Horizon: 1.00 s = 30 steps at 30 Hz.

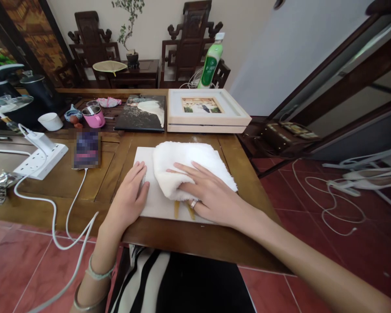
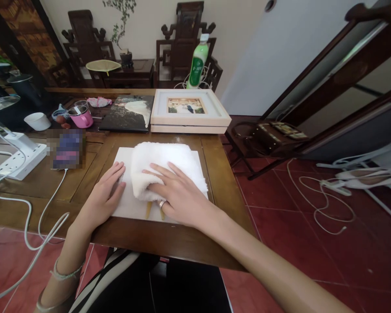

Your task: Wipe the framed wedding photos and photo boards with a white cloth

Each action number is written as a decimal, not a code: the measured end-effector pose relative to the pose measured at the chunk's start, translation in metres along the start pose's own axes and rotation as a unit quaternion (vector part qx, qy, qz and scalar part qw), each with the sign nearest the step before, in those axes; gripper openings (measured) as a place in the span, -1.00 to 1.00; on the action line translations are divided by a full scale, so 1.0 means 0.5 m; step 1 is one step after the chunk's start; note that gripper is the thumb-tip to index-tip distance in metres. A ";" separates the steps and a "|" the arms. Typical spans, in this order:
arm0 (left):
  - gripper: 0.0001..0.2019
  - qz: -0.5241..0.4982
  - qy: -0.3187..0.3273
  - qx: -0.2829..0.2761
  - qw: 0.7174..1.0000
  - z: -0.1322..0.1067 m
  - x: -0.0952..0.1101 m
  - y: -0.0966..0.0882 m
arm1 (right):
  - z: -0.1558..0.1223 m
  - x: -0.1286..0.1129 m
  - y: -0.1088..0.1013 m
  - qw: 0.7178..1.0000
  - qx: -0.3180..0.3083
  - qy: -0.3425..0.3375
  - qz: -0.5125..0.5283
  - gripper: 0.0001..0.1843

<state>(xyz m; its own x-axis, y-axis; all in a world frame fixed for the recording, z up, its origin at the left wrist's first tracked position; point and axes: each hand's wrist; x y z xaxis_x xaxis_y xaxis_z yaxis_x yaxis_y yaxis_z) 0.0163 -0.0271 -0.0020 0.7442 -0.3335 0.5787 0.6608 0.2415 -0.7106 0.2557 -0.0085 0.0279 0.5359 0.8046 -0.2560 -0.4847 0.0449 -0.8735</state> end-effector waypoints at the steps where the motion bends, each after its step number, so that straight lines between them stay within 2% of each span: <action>1: -0.53 -0.001 0.000 0.000 1.000 0.000 0.000 0.000 | 0.001 0.002 0.000 1.000 0.000 0.001 -0.003 -0.43; 7: -0.52 0.004 0.001 -0.003 1.000 -0.001 -0.003 0.000 | 0.003 0.002 0.005 1.000 0.002 0.007 -0.007 -0.45; 11: -0.52 0.001 -0.003 -0.006 1.000 -0.001 -0.002 -0.001 | -0.006 -0.015 0.011 1.000 0.004 0.017 -0.015 -0.55; 18: -0.53 0.002 -0.002 -0.003 1.000 0.000 0.002 0.001 | -0.033 -0.045 0.003 1.000 -0.011 0.008 0.002 -0.55; 23: -0.52 0.003 0.006 0.002 1.000 0.000 -0.002 0.003 | -0.038 -0.039 -0.005 0.999 -0.032 -0.007 0.017 -0.51; 30: -0.54 0.001 0.006 -0.001 1.000 -0.001 -0.001 0.002 | -0.030 -0.022 -0.009 0.999 -0.020 -0.003 0.026 -0.46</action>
<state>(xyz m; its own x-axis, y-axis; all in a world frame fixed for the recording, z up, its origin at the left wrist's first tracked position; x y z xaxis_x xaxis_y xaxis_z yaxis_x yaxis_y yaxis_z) 0.0163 -0.0272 -0.0031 0.7443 -0.3437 0.5727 0.6592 0.2403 -0.7126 0.2623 -0.0266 0.0283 0.5058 0.8091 -0.2992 -0.4842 -0.0208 -0.8747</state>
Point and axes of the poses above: each hand's wrist, its own z-axis towards the middle knuckle, its own y-axis out of the palm, x = y × z, and after that the axes turned 9 degrees about x, right-handed
